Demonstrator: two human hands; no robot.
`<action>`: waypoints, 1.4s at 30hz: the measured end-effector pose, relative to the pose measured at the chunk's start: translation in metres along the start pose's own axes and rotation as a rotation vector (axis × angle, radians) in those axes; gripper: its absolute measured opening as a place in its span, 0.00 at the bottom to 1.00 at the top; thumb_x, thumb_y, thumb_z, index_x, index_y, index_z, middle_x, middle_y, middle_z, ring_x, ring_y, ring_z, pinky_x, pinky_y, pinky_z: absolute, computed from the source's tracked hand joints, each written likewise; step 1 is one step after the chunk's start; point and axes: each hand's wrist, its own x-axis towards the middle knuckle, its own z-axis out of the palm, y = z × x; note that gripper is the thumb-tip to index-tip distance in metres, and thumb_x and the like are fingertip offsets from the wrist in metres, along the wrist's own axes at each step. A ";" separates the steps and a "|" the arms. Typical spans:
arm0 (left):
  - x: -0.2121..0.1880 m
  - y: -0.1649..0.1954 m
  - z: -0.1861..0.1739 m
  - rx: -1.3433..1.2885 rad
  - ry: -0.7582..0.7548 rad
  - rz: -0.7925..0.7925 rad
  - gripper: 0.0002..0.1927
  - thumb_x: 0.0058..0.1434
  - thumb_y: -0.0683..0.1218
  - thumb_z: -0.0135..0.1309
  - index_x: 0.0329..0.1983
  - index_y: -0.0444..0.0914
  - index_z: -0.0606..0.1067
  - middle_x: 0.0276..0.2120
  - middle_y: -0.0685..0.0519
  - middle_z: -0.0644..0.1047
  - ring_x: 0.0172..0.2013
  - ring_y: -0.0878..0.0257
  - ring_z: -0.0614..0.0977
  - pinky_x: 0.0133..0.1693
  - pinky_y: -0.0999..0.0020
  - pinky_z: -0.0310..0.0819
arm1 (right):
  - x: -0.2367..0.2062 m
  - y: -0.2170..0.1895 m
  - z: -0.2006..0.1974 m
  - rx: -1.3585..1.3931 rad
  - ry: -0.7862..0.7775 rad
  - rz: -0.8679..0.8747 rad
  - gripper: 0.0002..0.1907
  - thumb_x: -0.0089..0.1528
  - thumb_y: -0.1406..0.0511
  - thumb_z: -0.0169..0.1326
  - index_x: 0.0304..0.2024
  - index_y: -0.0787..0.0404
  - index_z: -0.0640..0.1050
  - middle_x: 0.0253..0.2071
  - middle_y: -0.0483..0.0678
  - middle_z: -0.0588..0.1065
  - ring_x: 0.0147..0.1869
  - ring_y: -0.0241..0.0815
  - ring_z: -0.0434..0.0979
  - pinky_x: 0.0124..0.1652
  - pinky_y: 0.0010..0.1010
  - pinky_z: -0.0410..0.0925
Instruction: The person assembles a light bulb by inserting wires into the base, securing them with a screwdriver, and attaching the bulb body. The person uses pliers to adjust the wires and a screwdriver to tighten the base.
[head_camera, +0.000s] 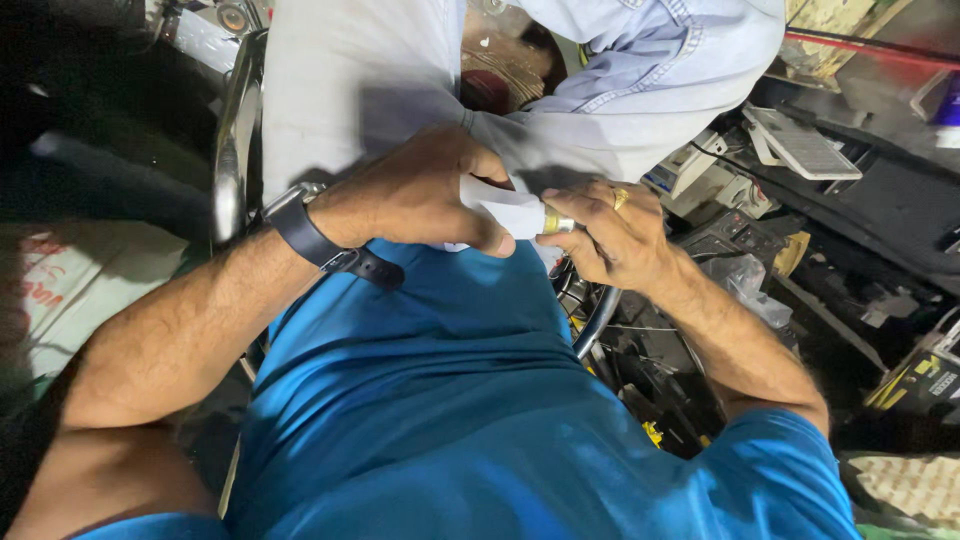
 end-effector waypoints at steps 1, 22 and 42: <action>0.000 0.000 0.000 -0.007 0.020 -0.005 0.22 0.42 0.52 0.66 0.37 0.35 0.82 0.22 0.46 0.83 0.23 0.57 0.87 0.30 0.65 0.82 | 0.001 0.001 0.000 -0.027 0.002 -0.020 0.19 0.65 0.63 0.66 0.50 0.70 0.75 0.37 0.56 0.78 0.33 0.48 0.78 0.32 0.37 0.70; 0.010 -0.011 0.011 0.194 0.088 0.167 0.19 0.43 0.53 0.67 0.34 0.36 0.83 0.24 0.45 0.82 0.27 0.53 0.85 0.33 0.60 0.79 | -0.008 0.019 -0.002 -0.147 -0.263 0.011 0.22 0.66 0.55 0.59 0.44 0.68 0.72 0.33 0.53 0.70 0.34 0.55 0.74 0.33 0.44 0.68; -0.004 -0.020 0.031 0.444 0.316 0.460 0.19 0.42 0.51 0.69 0.34 0.37 0.80 0.29 0.47 0.80 0.32 0.46 0.82 0.35 0.51 0.75 | -0.035 -0.004 0.018 -0.070 -0.228 0.204 0.25 0.70 0.54 0.52 0.53 0.71 0.68 0.42 0.60 0.72 0.37 0.61 0.75 0.34 0.47 0.68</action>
